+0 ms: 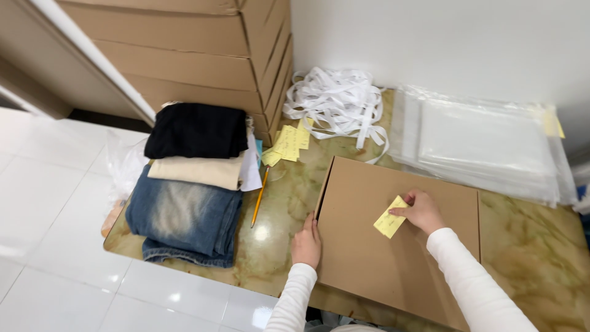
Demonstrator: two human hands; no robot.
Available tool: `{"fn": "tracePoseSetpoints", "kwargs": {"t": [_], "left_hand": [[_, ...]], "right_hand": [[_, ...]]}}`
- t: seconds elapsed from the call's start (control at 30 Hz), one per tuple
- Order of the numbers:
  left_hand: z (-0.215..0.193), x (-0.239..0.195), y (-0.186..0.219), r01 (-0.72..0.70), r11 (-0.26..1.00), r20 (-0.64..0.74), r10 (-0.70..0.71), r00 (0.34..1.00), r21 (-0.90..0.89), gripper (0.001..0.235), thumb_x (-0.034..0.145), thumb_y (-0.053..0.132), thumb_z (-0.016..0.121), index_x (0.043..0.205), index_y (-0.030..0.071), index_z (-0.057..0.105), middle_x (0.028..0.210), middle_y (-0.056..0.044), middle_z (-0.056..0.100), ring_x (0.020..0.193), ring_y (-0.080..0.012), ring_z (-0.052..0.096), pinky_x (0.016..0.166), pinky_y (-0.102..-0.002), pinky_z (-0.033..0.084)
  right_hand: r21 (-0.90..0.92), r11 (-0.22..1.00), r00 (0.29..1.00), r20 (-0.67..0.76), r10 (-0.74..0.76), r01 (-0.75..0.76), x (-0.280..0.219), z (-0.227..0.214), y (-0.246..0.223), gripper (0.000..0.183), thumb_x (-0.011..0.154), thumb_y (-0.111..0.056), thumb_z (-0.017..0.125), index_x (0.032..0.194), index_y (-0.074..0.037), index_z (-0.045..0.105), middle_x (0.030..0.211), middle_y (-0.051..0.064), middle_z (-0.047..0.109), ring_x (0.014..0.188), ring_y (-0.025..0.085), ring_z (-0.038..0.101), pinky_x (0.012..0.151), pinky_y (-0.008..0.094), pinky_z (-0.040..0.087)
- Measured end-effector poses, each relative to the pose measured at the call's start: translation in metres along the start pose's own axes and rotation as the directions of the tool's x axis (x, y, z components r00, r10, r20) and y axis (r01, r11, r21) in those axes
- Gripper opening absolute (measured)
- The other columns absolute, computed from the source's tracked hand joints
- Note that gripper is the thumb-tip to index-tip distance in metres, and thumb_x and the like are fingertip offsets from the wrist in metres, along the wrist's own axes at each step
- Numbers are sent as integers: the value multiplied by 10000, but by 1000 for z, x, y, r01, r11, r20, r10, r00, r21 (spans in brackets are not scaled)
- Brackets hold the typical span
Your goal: The person packs folded clothes into a cardboard box, wrapping them in plastic bags and sealing the box. They then tie a white ribbon around the box and place it on a stack of other boxes. The person repeats the process with another set of clothes.
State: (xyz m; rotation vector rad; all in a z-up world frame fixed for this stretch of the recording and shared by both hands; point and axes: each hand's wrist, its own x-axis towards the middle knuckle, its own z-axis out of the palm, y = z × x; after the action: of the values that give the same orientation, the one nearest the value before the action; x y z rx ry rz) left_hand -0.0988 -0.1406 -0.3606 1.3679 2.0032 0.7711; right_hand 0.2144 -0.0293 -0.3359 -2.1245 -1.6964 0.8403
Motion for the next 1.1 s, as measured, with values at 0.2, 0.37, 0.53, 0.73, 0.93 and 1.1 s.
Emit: {"fn": "tracePoseSetpoints", "kwargs": {"t": [0.2, 0.37, 0.53, 0.73, 0.93, 1.1], "left_hand": [[-31, 0, -19, -41, 997, -122, 48, 991, 61, 377, 1015, 257, 495, 1373, 213, 607, 1000, -202, 739, 859, -435, 690, 750, -536, 553], [-39, 7, -25, -2, 993, -155, 20, 988, 114, 359, 1019, 269, 511, 1356, 215, 623, 979, -202, 741, 833, -430, 696, 743, -536, 554], [-45, 4, -21, -4, 993, -175, 25, 984, 120, 370, 1010, 260, 531, 1365, 209, 622, 947, -206, 743, 782, -427, 699, 695, -532, 555], [-49, 4, -17, 33, 988, -144, -11, 989, 149, 373, 999, 269, 551, 1364, 226, 617, 848, -175, 746, 728, -392, 706, 648, -501, 558], [-50, 4, -14, 15, 988, -144, 8, 990, 152, 353, 1005, 273, 547, 1342, 219, 637, 841, -186, 740, 738, -394, 705, 661, -506, 554], [-47, 6, -21, -28, 998, -187, 37, 982, 50, 319, 1008, 279, 544, 1282, 184, 676, 968, -208, 743, 822, -435, 697, 720, -520, 556]], "right_hand": [[609, 790, 958, 259, -122, -63, 34, 6, -92, 301, 871, -95, 783, 1037, -65, 534, 835, 107, 696, 633, 190, 536, 554, 326, 419], [731, 678, 946, 159, -283, 80, 92, 17, -199, 221, 921, -54, 709, 1095, -58, 573, 866, 83, 713, 669, 138, 656, 577, 280, 512], [731, 645, 897, 106, -430, 223, 193, 97, -238, 200, 914, -19, 700, 1079, -34, 588, 914, 72, 702, 666, 151, 687, 563, 276, 526], [472, 795, 850, 161, -502, 380, 244, 156, -222, 317, 865, 6, 739, 1175, 0, 670, 1070, 174, 750, 889, 223, 750, 744, 320, 617], [388, 806, 808, 213, -550, 447, 192, 87, -181, 408, 946, -101, 697, 1351, -83, 654, 1295, 91, 700, 1139, 202, 688, 977, 305, 522], [346, 849, 912, -247, -328, 399, 77, 11, -80, 326, 981, -120, 675, 1305, -111, 713, 1272, 80, 747, 1152, 253, 682, 1018, 361, 513]]}}
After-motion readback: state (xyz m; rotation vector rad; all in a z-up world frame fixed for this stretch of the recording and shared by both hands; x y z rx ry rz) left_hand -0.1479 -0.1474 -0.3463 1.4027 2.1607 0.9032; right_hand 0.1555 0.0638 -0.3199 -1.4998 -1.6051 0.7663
